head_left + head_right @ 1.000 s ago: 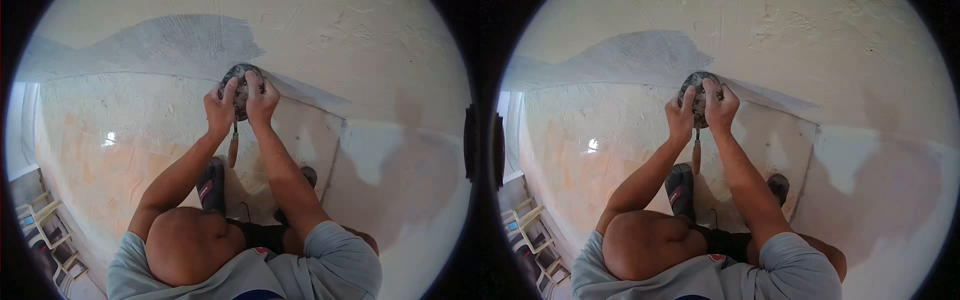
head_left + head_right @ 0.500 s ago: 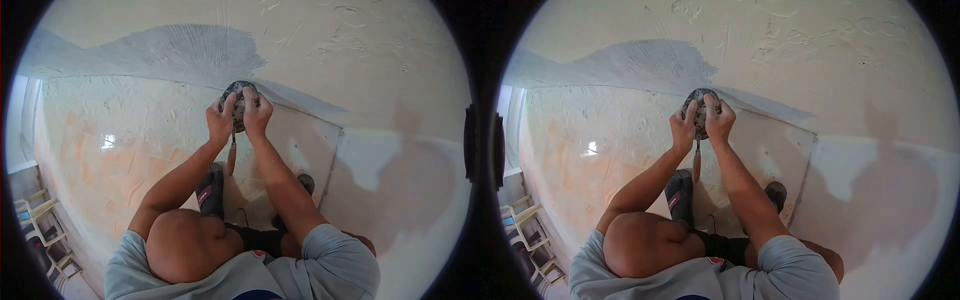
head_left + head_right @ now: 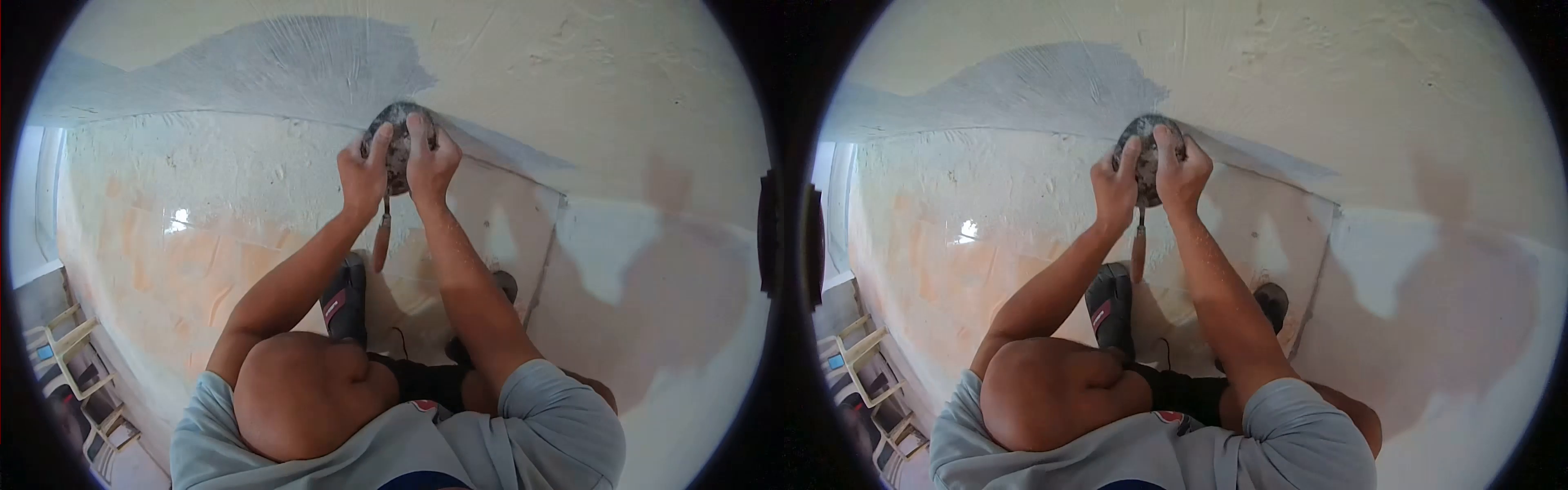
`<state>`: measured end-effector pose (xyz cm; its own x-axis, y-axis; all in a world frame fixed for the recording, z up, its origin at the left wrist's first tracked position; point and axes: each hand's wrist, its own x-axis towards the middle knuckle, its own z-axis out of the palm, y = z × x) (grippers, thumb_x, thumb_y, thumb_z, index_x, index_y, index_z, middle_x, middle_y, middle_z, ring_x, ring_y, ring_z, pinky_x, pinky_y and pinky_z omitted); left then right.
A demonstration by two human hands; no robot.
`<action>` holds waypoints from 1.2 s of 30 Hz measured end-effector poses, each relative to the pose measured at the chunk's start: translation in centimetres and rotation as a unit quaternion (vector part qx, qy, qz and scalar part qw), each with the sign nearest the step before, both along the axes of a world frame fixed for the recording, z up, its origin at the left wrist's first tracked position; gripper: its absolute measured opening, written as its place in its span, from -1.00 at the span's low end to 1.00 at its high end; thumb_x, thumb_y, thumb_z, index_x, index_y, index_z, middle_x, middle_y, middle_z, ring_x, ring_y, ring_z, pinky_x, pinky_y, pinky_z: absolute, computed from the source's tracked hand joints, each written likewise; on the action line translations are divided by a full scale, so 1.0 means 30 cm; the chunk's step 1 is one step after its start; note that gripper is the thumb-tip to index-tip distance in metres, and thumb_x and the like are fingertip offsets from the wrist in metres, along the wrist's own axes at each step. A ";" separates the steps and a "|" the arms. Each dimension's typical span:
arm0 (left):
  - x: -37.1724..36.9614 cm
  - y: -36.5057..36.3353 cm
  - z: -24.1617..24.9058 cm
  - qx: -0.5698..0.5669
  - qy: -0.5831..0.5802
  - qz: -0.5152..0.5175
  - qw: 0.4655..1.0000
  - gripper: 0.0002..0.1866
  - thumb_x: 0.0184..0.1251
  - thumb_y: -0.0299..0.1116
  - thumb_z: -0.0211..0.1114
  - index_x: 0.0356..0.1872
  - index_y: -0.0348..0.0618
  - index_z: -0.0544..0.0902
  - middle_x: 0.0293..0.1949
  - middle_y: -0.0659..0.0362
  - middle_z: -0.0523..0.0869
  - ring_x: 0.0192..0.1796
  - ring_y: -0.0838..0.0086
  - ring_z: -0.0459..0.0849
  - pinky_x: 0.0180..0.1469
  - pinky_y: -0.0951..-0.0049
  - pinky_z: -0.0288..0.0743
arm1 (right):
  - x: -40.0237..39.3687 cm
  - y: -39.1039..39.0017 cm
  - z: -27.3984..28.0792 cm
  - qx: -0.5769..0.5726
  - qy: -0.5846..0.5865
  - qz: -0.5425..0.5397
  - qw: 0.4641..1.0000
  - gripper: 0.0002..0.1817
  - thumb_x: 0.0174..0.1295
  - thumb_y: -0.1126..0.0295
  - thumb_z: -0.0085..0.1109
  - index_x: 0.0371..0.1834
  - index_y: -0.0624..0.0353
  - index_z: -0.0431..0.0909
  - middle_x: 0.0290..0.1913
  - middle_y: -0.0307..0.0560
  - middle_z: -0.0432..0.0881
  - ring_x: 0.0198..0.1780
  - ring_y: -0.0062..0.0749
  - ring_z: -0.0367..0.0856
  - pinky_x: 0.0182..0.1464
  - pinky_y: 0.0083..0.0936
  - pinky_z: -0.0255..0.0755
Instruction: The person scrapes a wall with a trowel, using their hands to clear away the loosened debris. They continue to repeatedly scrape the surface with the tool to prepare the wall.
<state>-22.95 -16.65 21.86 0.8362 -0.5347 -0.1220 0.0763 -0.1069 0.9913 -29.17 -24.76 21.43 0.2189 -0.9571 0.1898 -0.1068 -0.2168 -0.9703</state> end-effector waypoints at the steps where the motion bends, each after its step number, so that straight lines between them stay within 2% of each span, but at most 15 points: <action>1: -0.004 -0.001 -0.031 -0.029 -0.008 0.005 1.000 -0.55 0.57 -0.13 0.33 -0.34 -0.43 0.67 -0.51 0.30 0.56 -0.35 0.64 0.39 -0.33 0.45 0.43 | -0.010 0.003 -0.020 -0.012 0.029 -0.013 0.999 -0.55 0.34 0.15 0.43 -0.47 0.38 0.63 -0.56 0.11 0.63 -0.51 -0.38 0.49 -0.34 -0.28 0.46; 3: -0.011 0.013 -0.038 -0.016 0.025 0.014 0.999 -0.56 0.57 -0.15 0.33 -0.34 -0.42 0.68 -0.50 0.31 0.56 -0.34 0.66 0.40 -0.33 0.45 0.44 | -0.002 0.017 -0.042 -0.022 0.030 -0.005 0.999 -0.55 0.36 0.13 0.41 -0.45 0.38 0.65 -0.55 0.13 0.64 -0.52 -0.27 0.51 -0.32 -0.27 0.47; 4: -0.029 -0.007 -0.022 -0.070 0.032 0.048 0.996 -0.57 0.56 -0.17 0.35 -0.38 -0.41 0.66 -0.51 0.31 0.55 -0.34 0.67 0.39 -0.35 0.43 0.44 | 0.008 0.017 -0.036 -0.040 0.012 -0.005 0.999 -0.55 0.36 0.13 0.40 -0.44 0.38 0.66 -0.55 0.14 0.64 -0.52 -0.24 0.51 -0.32 -0.26 0.47; 5: -0.014 -0.011 -0.015 -0.042 0.019 0.025 0.999 -0.57 0.56 -0.18 0.34 -0.39 -0.41 0.65 -0.51 0.30 0.54 -0.34 0.67 0.39 -0.35 0.42 0.44 | -0.019 0.004 -0.031 -0.027 0.079 0.002 0.996 -0.56 0.37 0.14 0.40 -0.44 0.38 0.66 -0.55 0.14 0.63 -0.52 -0.23 0.51 -0.31 -0.25 0.47; 8: -0.003 0.008 0.001 0.017 -0.006 0.004 1.000 -0.55 0.58 -0.17 0.33 -0.41 -0.41 0.61 -0.53 0.27 0.53 -0.34 0.65 0.39 -0.34 0.40 0.44 | -0.002 -0.012 0.014 0.016 0.000 0.011 1.000 -0.56 0.36 0.15 0.41 -0.44 0.38 0.65 -0.56 0.13 0.60 -0.52 -0.26 0.48 -0.33 -0.27 0.45; 14: 0.002 -0.007 -0.047 -0.015 0.024 0.026 0.999 -0.56 0.56 -0.14 0.34 -0.30 -0.46 0.69 -0.52 0.22 0.59 -0.34 0.64 0.40 -0.32 0.38 0.45 | 0.015 -0.017 0.017 -0.030 0.023 -0.007 0.999 -0.51 0.33 0.13 0.43 -0.52 0.38 0.57 -0.61 0.09 0.53 -0.54 -0.36 0.42 -0.38 -0.28 0.42; 15: 0.016 -0.020 -0.022 -0.002 -0.027 0.018 0.999 -0.57 0.57 -0.15 0.33 -0.30 -0.45 0.68 -0.51 0.25 0.59 -0.33 0.65 0.40 -0.32 0.40 0.45 | 0.013 -0.016 0.035 -0.019 0.019 -0.012 1.000 -0.50 0.33 0.13 0.43 -0.53 0.38 0.56 -0.61 0.09 0.52 -0.54 -0.37 0.40 -0.39 -0.28 0.42; 20: -0.001 -0.009 -0.041 -0.032 0.008 0.020 0.999 -0.58 0.57 -0.17 0.33 -0.32 -0.44 0.66 -0.47 0.32 0.57 -0.32 0.65 0.39 -0.31 0.43 0.44 | 0.007 -0.005 -0.033 -0.015 0.012 -0.009 1.000 -0.51 0.32 0.13 0.44 -0.52 0.39 0.58 -0.62 0.08 0.54 -0.55 -0.37 0.38 -0.39 -0.31 0.42; 23: 0.010 -0.040 -0.008 -0.036 0.009 0.019 0.999 -0.57 0.57 -0.15 0.33 -0.33 -0.43 0.67 -0.48 0.30 0.60 -0.32 0.66 0.41 -0.30 0.44 0.45 | -0.005 -0.014 -0.009 -0.026 0.041 -0.008 0.999 -0.52 0.32 0.14 0.44 -0.50 0.39 0.59 -0.60 0.08 0.57 -0.54 -0.40 0.43 -0.37 -0.30 0.43; 24: 0.006 -0.031 -0.013 -0.026 0.015 0.018 0.999 -0.56 0.57 -0.14 0.33 -0.34 -0.42 0.68 -0.48 0.29 0.61 -0.32 0.66 0.42 -0.30 0.45 0.46 | 0.006 -0.028 0.041 -0.022 0.001 0.005 1.000 -0.52 0.32 0.13 0.44 -0.51 0.38 0.59 -0.59 0.08 0.59 -0.52 -0.46 0.44 -0.37 -0.31 0.44; 26: -0.008 0.002 -0.033 0.007 0.010 -0.004 1.000 -0.54 0.57 -0.11 0.33 -0.36 -0.41 0.67 -0.49 0.28 0.60 -0.33 0.65 0.42 -0.30 0.45 0.46 | -0.022 0.009 0.011 -0.009 0.016 -0.010 1.000 -0.52 0.32 0.13 0.45 -0.52 0.38 0.59 -0.60 0.09 0.58 -0.52 -0.45 0.44 -0.37 -0.31 0.44; 30: -0.004 -0.030 -0.035 -0.059 0.022 0.034 0.997 -0.50 0.56 -0.08 0.34 -0.39 -0.43 0.62 -0.54 0.28 0.51 -0.37 0.64 0.37 -0.36 0.41 0.40 | -0.005 -0.014 -0.004 -0.031 0.036 0.000 0.999 -0.53 0.30 0.15 0.46 -0.51 0.38 0.61 -0.61 0.14 0.55 -0.55 -0.36 0.40 -0.38 -0.29 0.42; 32: 0.011 -0.025 -0.033 0.007 -0.028 0.004 1.000 -0.50 0.56 -0.08 0.34 -0.39 -0.42 0.62 -0.54 0.25 0.51 -0.37 0.64 0.37 -0.36 0.41 0.40 | -0.003 -0.036 0.000 -0.067 0.053 -0.011 0.996 -0.54 0.32 0.17 0.45 -0.50 0.39 0.61 -0.61 0.12 0.54 -0.55 -0.36 0.39 -0.39 -0.29 0.40; 34: -0.015 0.001 -0.033 0.029 0.038 0.000 0.999 -0.49 0.56 -0.08 0.34 -0.41 -0.42 0.60 -0.55 0.24 0.49 -0.36 0.63 0.36 -0.35 0.40 0.41 | 0.000 -0.024 0.049 -0.046 0.015 0.000 0.999 -0.54 0.33 0.17 0.45 -0.51 0.39 0.60 -0.61 0.13 0.55 -0.56 -0.34 0.38 -0.40 -0.30 0.40; 36: 0.005 -0.032 -0.024 -0.016 -0.008 0.014 1.000 -0.49 0.55 -0.09 0.34 -0.45 -0.41 0.59 -0.57 0.26 0.48 -0.38 0.63 0.35 -0.37 0.41 0.39 | 0.002 -0.029 0.005 -0.039 0.031 -0.023 0.999 -0.56 0.32 0.18 0.45 -0.49 0.39 0.63 -0.57 0.17 0.60 -0.55 -0.31 0.43 -0.38 -0.29 0.42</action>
